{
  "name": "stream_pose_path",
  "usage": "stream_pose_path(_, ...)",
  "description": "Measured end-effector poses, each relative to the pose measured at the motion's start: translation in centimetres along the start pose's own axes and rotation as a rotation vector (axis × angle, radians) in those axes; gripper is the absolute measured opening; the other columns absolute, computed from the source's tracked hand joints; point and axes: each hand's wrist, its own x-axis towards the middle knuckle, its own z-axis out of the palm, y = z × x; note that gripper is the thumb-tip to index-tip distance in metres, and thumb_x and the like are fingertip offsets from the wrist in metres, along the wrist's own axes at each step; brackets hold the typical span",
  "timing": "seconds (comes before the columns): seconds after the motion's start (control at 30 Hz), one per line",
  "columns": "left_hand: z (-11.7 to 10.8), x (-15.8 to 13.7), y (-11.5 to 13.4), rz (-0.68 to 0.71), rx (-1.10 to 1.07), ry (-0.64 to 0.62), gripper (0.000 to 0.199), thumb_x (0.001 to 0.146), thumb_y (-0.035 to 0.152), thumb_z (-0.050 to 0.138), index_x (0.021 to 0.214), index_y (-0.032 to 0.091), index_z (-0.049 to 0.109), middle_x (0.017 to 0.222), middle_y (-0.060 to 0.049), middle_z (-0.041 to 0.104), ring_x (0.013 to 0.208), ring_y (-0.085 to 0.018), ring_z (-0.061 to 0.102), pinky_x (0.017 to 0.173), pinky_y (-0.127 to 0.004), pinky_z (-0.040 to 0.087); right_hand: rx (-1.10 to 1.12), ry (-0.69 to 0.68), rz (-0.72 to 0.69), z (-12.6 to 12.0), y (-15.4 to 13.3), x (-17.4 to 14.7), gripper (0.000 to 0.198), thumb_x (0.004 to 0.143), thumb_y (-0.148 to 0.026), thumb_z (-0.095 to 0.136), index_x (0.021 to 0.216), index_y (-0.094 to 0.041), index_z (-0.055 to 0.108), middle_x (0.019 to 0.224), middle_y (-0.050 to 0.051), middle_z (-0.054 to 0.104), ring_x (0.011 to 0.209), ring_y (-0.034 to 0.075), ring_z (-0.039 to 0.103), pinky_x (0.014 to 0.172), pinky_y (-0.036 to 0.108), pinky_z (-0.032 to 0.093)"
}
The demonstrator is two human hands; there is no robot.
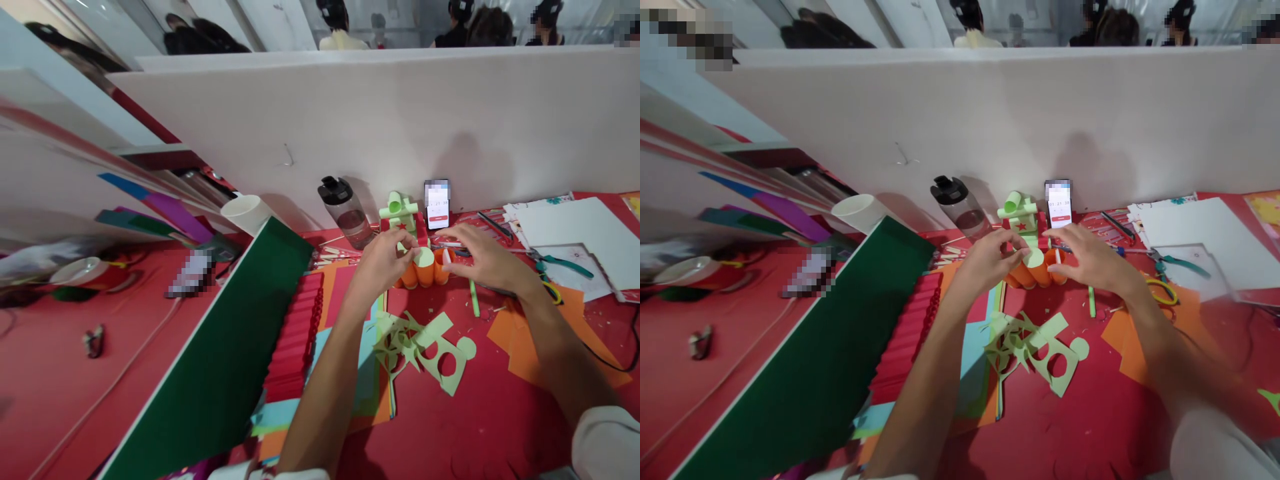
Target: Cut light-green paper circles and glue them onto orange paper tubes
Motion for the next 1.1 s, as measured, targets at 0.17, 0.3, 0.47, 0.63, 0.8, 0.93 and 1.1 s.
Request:
stream_pose_path(0.17,-1.6,-0.5,-0.8,0.047,0.008,0.011,0.010,0.098,0.032,0.066,0.101,0.023,0.067,0.112,-0.007,0.074,0.105,-0.026,0.067,0.091,-0.038,0.054,0.024,-0.101,-0.077,1.9,-0.2,0.6,0.059,0.099,-0.036,0.072,0.154,-0.041,0.051,0.141,0.008,0.065,0.128,0.033,0.063,0.110,0.056,0.054)
stream_pose_path(0.3,-3.5,-1.3,-2.2,0.115,0.007,-0.101,0.035,0.099,0.047,0.067,0.126,0.024,0.065,0.135,-0.011,0.069,0.123,-0.029,0.065,0.105,-0.044,0.053,-0.001,-0.097,-0.085,2.9,0.3,0.9,0.055,0.099,-0.031,0.071,0.152,-0.040,0.056,0.139,0.007,0.067,0.127,0.032,0.065,0.110,0.054,0.054)
stream_pose_path(0.47,-3.7,-1.6,-3.4,0.183,0.054,-0.256,0.055,0.095,0.040,0.073,0.145,0.027,0.056,0.148,-0.012,0.063,0.133,-0.030,0.063,0.109,-0.045,0.053,0.007,-0.068,-0.098,3.7,0.9,1.1,0.043,0.100,-0.031,0.068,0.143,-0.034,0.064,0.135,0.008,0.071,0.125,0.031,0.066,0.110,0.054,0.054)
stream_pose_path(0.63,-2.8,-1.2,-3.4,0.202,0.102,-0.275,0.048,0.091,0.021,0.071,0.137,0.027,0.062,0.141,-0.008,0.070,0.127,-0.028,0.067,0.108,-0.042,0.054,0.006,-0.057,-0.086,4.1,1.3,1.1,0.040,0.102,-0.030,0.066,0.142,-0.031,0.065,0.134,0.009,0.072,0.125,0.030,0.067,0.109,0.053,0.054)
stream_pose_path(0.8,-2.7,-1.2,-3.3,0.202,0.117,-0.272,0.043,0.091,0.018,0.069,0.133,0.027,0.064,0.136,-0.007,0.074,0.125,-0.027,0.070,0.105,-0.041,0.055,-0.008,-0.056,-0.120,4.5,1.5,1.2,0.039,0.103,-0.029,0.063,0.142,-0.033,0.067,0.127,0.008,0.074,0.121,0.029,0.068,0.107,0.053,0.055)
stream_pose_path(0.93,-2.8,-1.2,-3.1,0.226,0.104,-0.274,0.039,0.092,0.018,0.069,0.129,0.027,0.066,0.131,-0.006,0.075,0.121,-0.027,0.071,0.102,-0.040,0.056,-0.006,-0.059,-0.133,4.4,1.5,1.2,0.040,0.105,-0.029,0.061,0.144,-0.033,0.067,0.124,0.009,0.073,0.117,0.028,0.069,0.105,0.051,0.057)
stream_pose_path(1.1,-2.8,-1.2,-3.0,0.219,0.115,-0.269,0.039,0.093,0.021,0.070,0.131,0.028,0.066,0.133,-0.007,0.075,0.123,-0.027,0.071,0.103,-0.041,0.055,-0.011,-0.066,-0.157,4.0,2.0,1.1,0.038,0.106,-0.033,0.061,0.144,-0.031,0.068,0.130,0.010,0.074,0.120,0.029,0.069,0.108,0.055,0.055)
